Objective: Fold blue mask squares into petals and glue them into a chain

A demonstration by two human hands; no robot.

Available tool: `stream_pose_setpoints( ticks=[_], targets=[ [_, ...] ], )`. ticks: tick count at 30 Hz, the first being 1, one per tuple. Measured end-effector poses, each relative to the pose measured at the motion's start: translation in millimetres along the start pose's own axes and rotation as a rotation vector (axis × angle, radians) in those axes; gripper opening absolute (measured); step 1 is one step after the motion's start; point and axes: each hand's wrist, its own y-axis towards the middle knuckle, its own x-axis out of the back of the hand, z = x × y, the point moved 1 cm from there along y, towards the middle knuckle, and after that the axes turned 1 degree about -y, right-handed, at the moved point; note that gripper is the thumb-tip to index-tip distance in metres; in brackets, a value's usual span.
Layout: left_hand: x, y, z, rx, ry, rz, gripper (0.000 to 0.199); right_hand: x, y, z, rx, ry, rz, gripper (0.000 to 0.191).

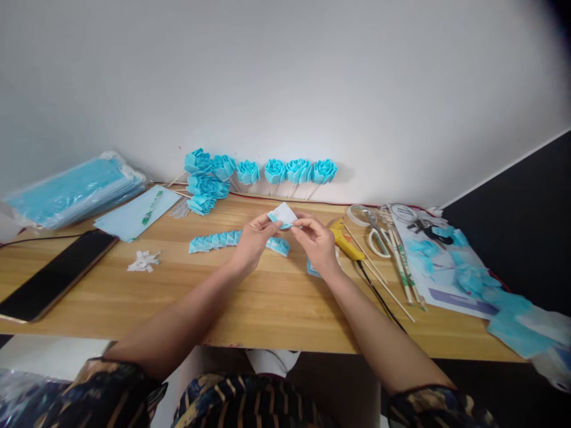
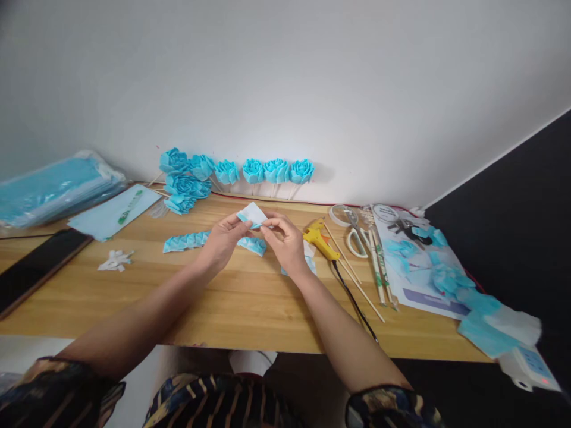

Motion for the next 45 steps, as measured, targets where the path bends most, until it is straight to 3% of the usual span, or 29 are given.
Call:
stream_pose_setpoints(
  ticks=[4, 6, 10, 13, 20, 24, 30, 32, 35, 39, 45],
  targets=[
    [1.9, 2, 1, 0.005, 0.008, -0.048, 0.032, 1, 1, 0, 0.026, -0.015, 0.007, 0.010],
    [2.8, 3, 0, 0.018, -0.029, -0.056, 0.032, 4, 3, 5, 0.139, -0.130, 0.038, 0.013],
    [3.1, 2, -1, 0.042, -0.100, -0.035, 0.031, 7, 6, 16, 0.392, -0.437, 0.110, 0.037],
    [2.7, 1, 1, 0.056, -0.120, -0.021, 0.031, 7, 6, 17, 0.470, -0.512, 0.143, 0.040],
    [-0.2, 2, 4, 0.080, -0.163, 0.014, 0.030, 8, 6, 6, 0.483, -0.502, 0.129, 0.018],
    [0.2, 3, 3, 0.081, -0.176, -0.002, 0.032, 7, 6, 11, 0.486, -0.463, 0.163, 0.029],
    [3.2, 5, 2, 0.065, -0.149, -0.028, 0.034, 10, 3, 14, 0.225, -0.114, 0.133, 0.043],
    [3.3, 5, 2, 0.064, -0.147, -0.033, 0.033, 12, 4, 11, 0.181, -0.124, 0.076, 0.043],
    [3.3, 6, 0, 0.057, -0.144, -0.030, 0.031, 14, 7, 12, 0.294, -0.326, 0.027, 0.046],
    [3.4, 5, -3, 0.041, -0.166, -0.013, 0.030, 13, 10, 17, 0.549, -0.558, 0.144, 0.054],
    [1.1, 2, -1, 0.056, -0.194, 0.021, 0.031, 10, 9, 16, 0.605, -0.605, 0.200, 0.040]
  ],
)
